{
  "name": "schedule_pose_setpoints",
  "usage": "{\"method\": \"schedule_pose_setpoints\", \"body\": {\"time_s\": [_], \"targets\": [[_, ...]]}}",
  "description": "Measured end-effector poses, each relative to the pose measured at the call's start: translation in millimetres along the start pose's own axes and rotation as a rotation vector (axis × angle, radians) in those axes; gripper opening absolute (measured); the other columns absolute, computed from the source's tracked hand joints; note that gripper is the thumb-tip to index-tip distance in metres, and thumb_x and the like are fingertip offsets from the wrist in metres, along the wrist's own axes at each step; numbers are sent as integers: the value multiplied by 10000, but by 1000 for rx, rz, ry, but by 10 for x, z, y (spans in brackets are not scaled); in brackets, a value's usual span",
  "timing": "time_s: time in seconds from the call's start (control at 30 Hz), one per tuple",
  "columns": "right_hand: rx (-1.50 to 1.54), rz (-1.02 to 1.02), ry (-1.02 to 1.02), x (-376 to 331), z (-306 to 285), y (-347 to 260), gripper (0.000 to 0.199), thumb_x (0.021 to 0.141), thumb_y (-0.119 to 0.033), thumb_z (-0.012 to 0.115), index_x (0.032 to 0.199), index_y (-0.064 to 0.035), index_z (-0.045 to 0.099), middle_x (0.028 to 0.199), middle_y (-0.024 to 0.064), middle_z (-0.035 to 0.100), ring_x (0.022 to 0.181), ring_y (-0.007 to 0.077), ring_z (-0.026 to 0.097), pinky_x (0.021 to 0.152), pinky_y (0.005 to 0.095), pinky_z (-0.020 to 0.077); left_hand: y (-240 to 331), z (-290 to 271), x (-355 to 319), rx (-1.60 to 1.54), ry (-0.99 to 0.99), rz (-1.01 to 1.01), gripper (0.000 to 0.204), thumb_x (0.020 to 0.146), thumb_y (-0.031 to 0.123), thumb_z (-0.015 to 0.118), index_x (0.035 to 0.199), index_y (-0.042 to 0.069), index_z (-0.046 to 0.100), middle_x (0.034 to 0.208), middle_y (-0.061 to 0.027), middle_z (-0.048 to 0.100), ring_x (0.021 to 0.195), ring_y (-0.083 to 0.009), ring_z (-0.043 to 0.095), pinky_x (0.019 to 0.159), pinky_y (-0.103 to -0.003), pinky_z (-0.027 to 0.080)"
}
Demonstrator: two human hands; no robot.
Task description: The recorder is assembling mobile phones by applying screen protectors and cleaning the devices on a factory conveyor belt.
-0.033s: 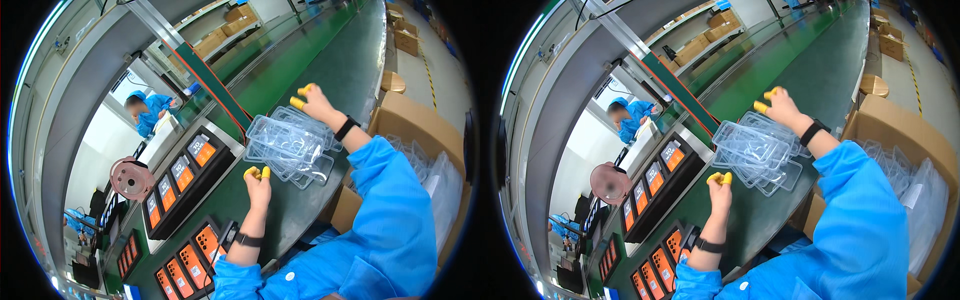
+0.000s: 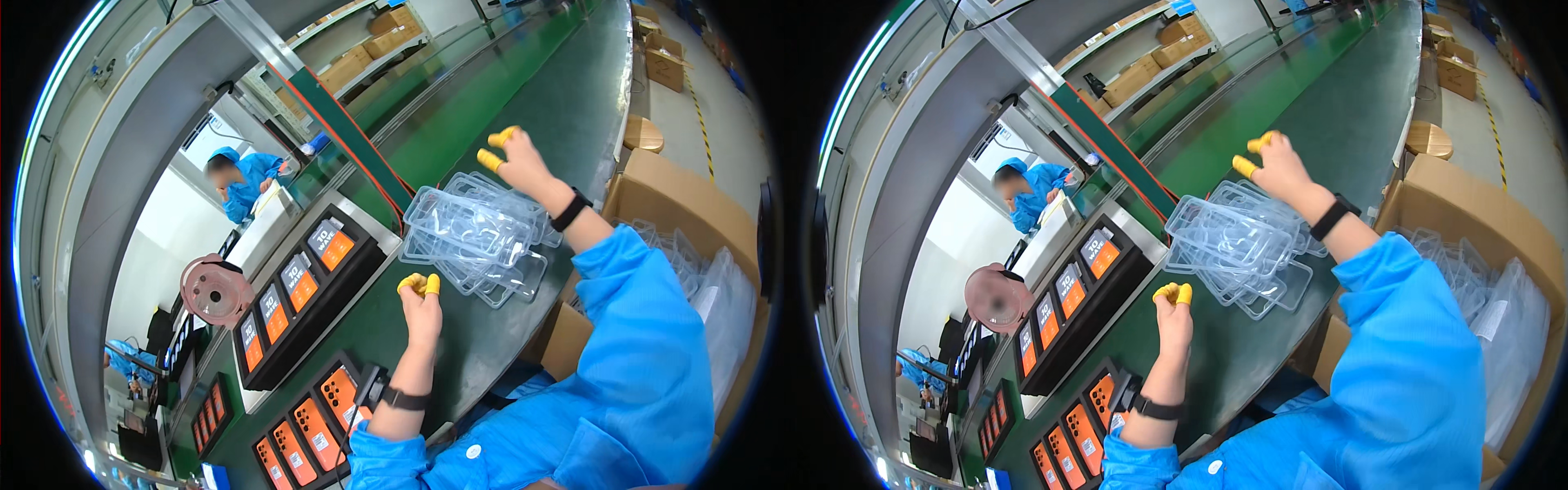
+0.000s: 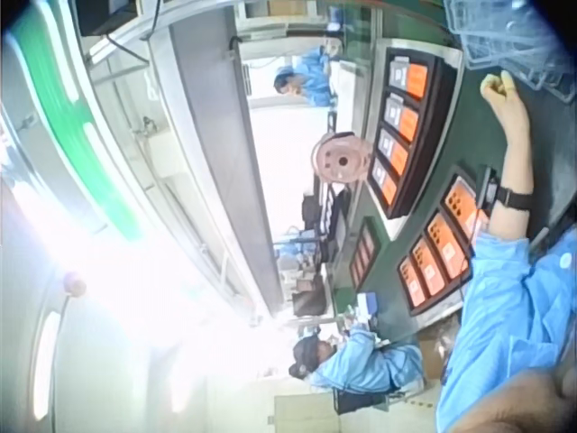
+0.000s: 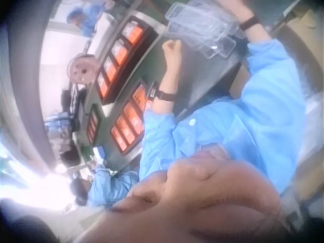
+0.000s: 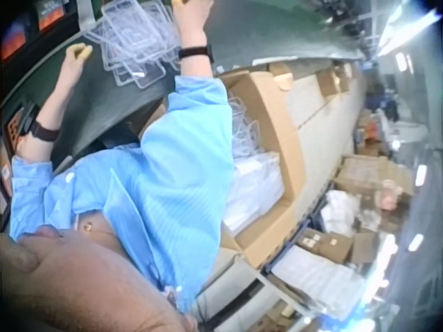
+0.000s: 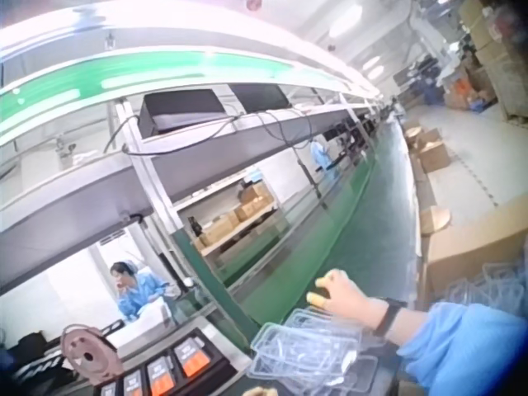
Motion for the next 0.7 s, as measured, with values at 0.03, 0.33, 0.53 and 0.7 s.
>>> {"method": "schedule_pose_setpoints", "body": {"time_s": [0.03,0.33,0.53,0.7], "targets": [[40,-106,124,-32,-252,-182,383,735,-321,603,943,-1,565,1003,158,474,983,297,439,824,356,399,191,-11,-135,-20,-90,-36,358,858,265,469,1090,2,403,1011,-84,491,909,-170,488,795,-292,390],[860,-531,205,-1136,-961,-1735,185,685,15,605,859,-38,572,852,85,517,765,193,496,682,294,403,690,615,-1367,-996,-1079,36,782,827,595,139,1317,-9,62,1376,-127,103,1277,-230,103,1036,-365,97],[2119,129,-429,-1629,-679,-1997,150,775,-124,562,906,-53,547,887,62,461,814,149,426,714,266,352,567,467,-1738,-874,-1121,-161,857,777,663,127,1304,-12,143,1356,-112,187,1253,-240,187,1026,-370,149],[2387,383,-792,-1734,-608,-2120,268,786,-199,553,1013,-61,521,994,77,461,873,159,425,701,271,364,563,189,-1737,-1009,-877,-168,763,809,617,220,1288,23,220,1309,-129,285,1229,-239,250,992,-396,234]]}}
Point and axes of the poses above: each hand's wrist, its own x-axis towards the middle knuckle, its own z-axis out of the palm, y = z × x, the point moved 5 cm from there along x, towards the middle knuckle
